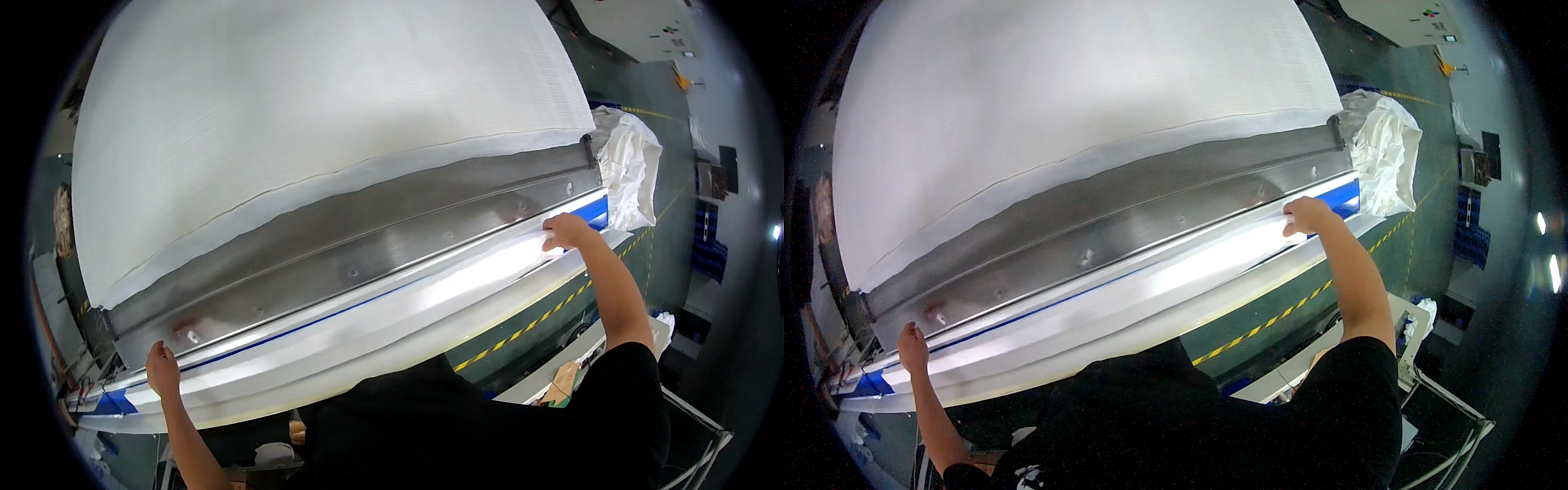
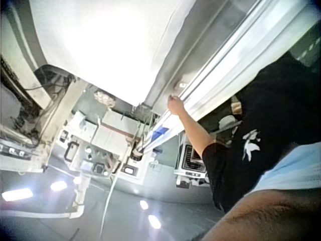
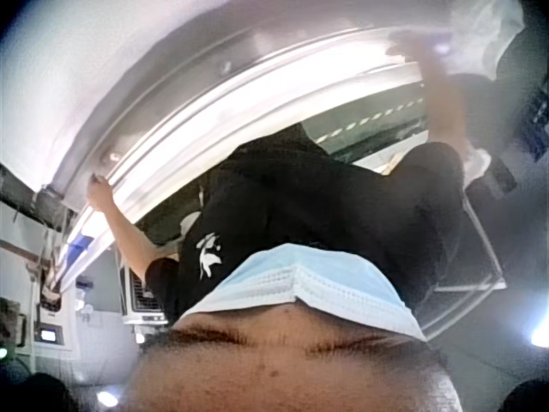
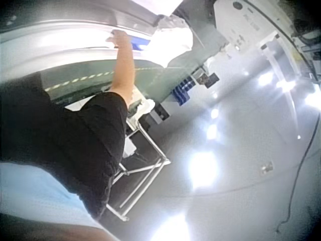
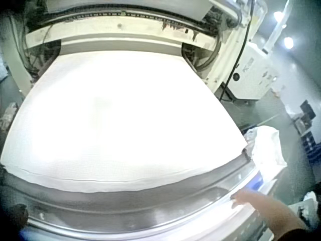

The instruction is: The person repeatedly folds the edge of a large white sheet and places it onto a curved metal conveyor. The sheet is handled one at a time and aligned along the machine's edge throughout the clip.

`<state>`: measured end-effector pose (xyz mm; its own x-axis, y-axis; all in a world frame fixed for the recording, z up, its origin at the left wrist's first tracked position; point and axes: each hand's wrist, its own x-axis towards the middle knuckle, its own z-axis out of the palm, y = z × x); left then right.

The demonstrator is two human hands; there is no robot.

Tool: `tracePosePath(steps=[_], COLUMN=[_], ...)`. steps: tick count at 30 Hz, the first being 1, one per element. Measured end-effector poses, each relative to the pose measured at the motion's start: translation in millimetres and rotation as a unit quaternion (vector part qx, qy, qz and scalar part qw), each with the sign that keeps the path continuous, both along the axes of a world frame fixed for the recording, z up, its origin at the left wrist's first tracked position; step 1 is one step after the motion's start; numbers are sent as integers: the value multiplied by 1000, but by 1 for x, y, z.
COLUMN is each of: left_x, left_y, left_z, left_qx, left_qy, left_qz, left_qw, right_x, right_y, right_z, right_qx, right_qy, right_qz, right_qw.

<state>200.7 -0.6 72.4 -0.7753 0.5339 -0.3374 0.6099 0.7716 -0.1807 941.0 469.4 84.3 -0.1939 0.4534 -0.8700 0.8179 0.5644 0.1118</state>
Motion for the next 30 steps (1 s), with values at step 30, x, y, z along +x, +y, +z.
tracePosePath(steps=[30], left_x=[-77], left_y=[5], left_z=[-74], left_qx=[412], left_qy=[111], left_qz=[-15], left_qw=[904], right_x=[-751], right_y=[-237], right_z=[2], right_qx=[-139], right_qy=[570], right_qz=[132], right_qw=[799])
